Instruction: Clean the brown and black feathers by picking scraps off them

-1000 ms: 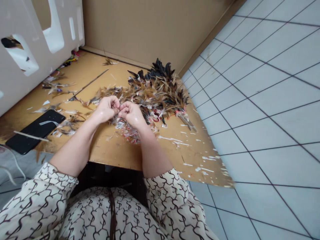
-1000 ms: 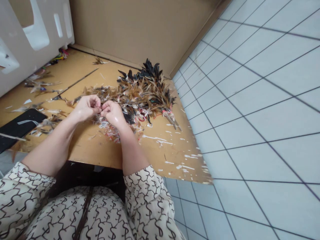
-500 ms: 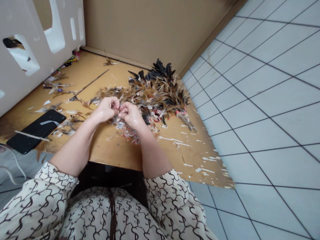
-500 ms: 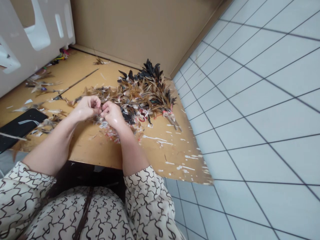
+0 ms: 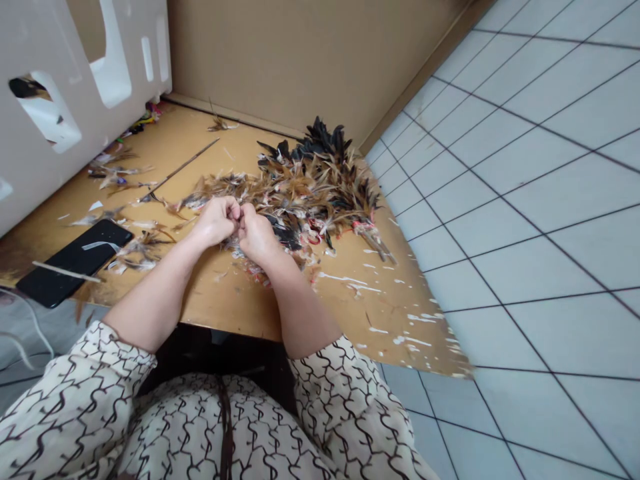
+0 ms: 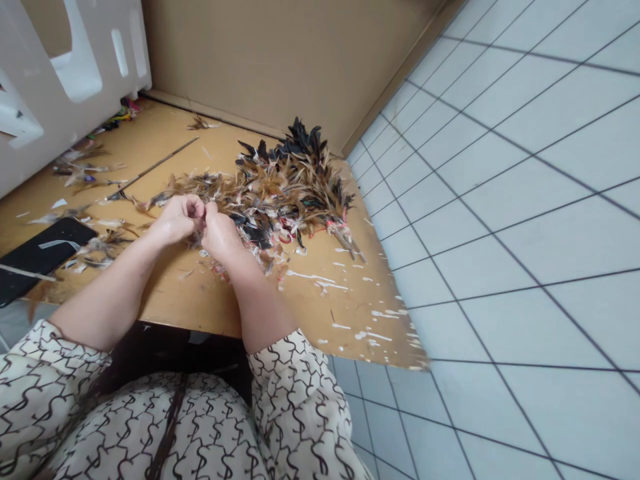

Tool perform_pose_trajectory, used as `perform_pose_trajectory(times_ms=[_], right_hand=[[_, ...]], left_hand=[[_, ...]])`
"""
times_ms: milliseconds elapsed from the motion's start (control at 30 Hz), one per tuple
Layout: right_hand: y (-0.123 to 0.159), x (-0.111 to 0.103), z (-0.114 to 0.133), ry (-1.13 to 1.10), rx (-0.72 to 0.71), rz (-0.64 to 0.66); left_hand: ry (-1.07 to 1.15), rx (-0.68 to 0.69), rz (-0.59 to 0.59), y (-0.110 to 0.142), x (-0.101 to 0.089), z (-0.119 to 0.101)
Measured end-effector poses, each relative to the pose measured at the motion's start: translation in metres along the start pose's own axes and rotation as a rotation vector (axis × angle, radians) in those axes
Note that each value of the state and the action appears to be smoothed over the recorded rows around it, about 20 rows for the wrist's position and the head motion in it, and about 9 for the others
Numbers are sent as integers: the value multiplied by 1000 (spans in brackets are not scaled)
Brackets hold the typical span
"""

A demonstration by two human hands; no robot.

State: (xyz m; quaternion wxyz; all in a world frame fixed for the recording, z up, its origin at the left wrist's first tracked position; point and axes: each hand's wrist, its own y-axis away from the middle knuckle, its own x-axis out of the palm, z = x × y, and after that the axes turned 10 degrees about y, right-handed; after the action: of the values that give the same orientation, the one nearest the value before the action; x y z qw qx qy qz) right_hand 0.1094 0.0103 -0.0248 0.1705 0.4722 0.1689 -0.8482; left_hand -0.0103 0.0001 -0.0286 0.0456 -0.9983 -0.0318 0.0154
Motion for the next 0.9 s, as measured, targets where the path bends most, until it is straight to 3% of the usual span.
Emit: perform_pose_trajectory(times_ms=[133, 433, 600, 900], right_hand=[[-2, 1, -3, -67, 13, -45], [-7, 0, -11, -546, 10, -42], [-5, -3, -11, -598, -6, -64], [-6, -4, -11, -618, 16, -93]], left_hand=[[0, 45, -17, 2, 2, -2], [220, 0, -59, 1, -8, -12], [106, 48, -29, 2, -16, -13], [-135, 80, -3, 4, -11, -10]])
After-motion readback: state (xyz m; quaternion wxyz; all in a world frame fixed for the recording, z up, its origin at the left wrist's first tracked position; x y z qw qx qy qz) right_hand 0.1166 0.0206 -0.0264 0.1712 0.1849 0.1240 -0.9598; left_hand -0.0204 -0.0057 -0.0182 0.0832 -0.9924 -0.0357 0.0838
